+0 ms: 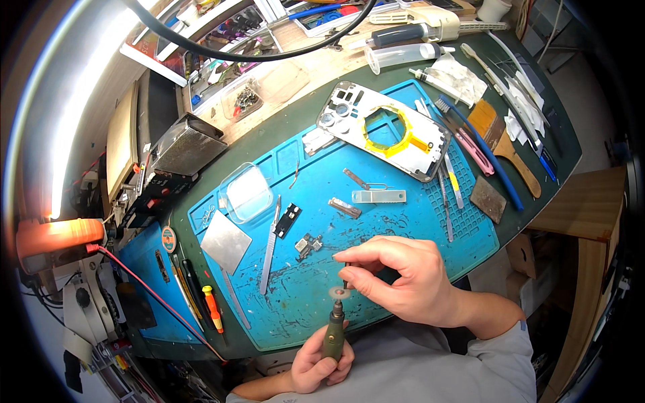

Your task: The person holds a small rectangular metal piece and uses a rotary tool to grind its edges. They then switch to a sanding block to smooth the same piece by hand, alternating between grinding and sanding to refine the edges.

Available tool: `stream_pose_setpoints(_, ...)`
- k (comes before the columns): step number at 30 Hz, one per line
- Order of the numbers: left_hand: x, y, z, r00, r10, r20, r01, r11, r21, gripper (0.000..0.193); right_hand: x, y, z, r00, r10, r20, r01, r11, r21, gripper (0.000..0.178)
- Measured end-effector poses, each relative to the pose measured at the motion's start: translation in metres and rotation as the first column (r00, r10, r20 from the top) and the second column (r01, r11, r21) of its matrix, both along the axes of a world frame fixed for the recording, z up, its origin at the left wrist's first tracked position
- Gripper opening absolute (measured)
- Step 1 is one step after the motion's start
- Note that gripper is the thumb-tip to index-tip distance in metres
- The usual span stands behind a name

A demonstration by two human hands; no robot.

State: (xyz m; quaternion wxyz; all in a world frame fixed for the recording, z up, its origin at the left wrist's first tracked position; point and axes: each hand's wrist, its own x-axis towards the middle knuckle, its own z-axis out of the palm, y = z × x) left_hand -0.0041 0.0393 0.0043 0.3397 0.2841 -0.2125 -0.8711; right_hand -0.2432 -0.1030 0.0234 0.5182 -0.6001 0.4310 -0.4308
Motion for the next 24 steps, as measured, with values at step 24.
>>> stream_pose_setpoints(24, -0.0003, -0.0003, 0.0006, 1.0, 0.006, -0.001, -0.006, 1.0, 0.027, 0.078, -0.0002, -0.0013, -0.0003, 1.0, -0.003, -0.02, 0.001, 0.999, -0.052, 0.02)
